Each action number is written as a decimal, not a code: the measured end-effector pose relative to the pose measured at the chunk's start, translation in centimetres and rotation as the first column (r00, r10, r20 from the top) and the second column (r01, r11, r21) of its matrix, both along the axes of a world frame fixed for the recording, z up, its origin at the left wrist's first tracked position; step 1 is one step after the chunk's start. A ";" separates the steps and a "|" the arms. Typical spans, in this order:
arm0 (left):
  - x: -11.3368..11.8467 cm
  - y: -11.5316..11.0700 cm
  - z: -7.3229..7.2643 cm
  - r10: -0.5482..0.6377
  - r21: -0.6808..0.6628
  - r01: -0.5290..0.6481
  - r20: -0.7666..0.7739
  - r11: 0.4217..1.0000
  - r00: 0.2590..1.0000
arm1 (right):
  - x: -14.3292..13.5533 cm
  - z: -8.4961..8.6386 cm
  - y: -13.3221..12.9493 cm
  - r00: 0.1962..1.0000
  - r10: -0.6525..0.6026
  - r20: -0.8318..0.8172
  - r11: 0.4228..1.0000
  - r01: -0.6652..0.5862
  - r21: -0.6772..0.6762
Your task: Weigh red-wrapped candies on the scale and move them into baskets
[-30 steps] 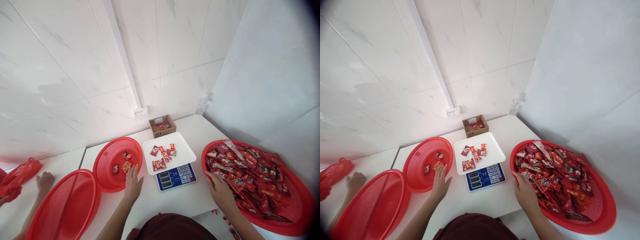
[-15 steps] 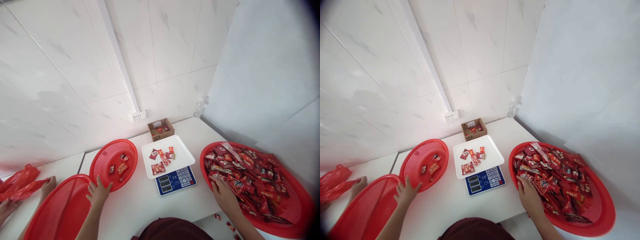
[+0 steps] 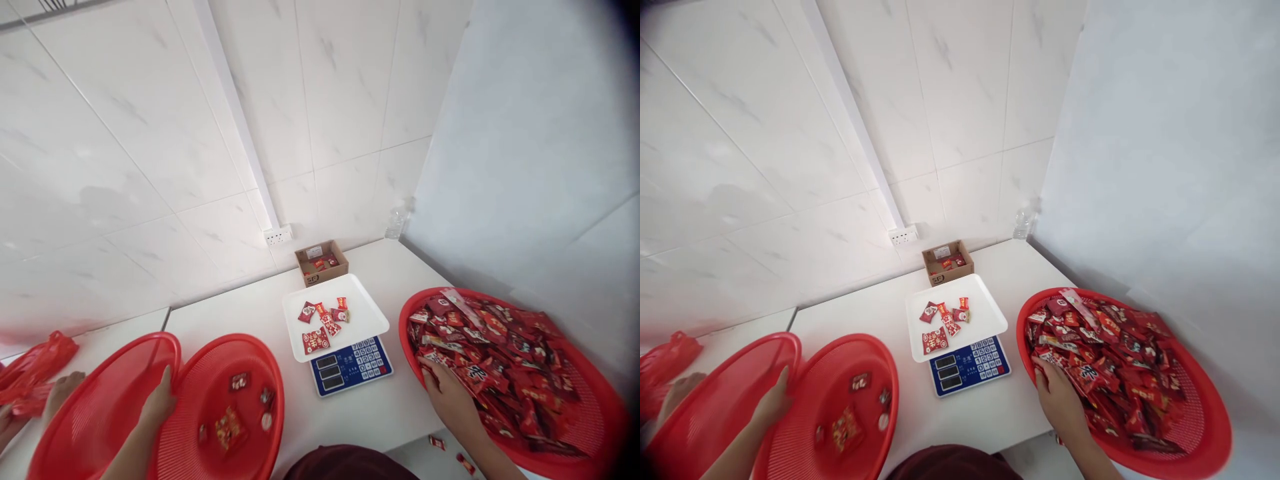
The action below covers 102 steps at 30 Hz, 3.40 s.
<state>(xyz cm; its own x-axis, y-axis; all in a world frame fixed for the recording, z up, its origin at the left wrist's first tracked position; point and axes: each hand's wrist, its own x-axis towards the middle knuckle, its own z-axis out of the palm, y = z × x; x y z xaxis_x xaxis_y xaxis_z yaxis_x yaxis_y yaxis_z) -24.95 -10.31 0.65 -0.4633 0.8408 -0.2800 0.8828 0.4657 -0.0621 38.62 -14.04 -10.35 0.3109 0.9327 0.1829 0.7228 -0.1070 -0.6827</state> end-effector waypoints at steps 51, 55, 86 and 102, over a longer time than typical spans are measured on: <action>25.2 8.2 -1.7 -0.420 0.322 0.360 0.137 0.875 0.897 | 0.9 -1.5 0.2 1.000 -0.003 0.008 0.999 0.003 -0.032; 24.9 8.1 -2.4 -0.420 0.271 0.370 0.157 0.889 0.894 | 0.9 -1.4 0.3 1.000 0.000 -0.001 1.000 0.000 -0.030; 29.6 13.3 -1.7 -0.605 0.288 0.550 0.156 0.784 0.781 | 0.9 -1.7 0.6 0.999 -0.038 -0.017 0.998 0.037 -0.040; 38.0 13.9 -5.1 -0.839 0.279 0.792 0.159 0.543 0.520 | 2.0 -4.7 0.8 0.999 0.003 0.046 0.999 -0.005 0.041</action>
<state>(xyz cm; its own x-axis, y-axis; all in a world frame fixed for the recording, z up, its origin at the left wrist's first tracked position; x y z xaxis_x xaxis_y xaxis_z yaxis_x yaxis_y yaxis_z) 13.07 3.58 -4.41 0.5148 0.8510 -0.1041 0.8475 -0.4868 0.2116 40.58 -13.20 -15.09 0.2972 0.9255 0.2348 0.7539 -0.0766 -0.6525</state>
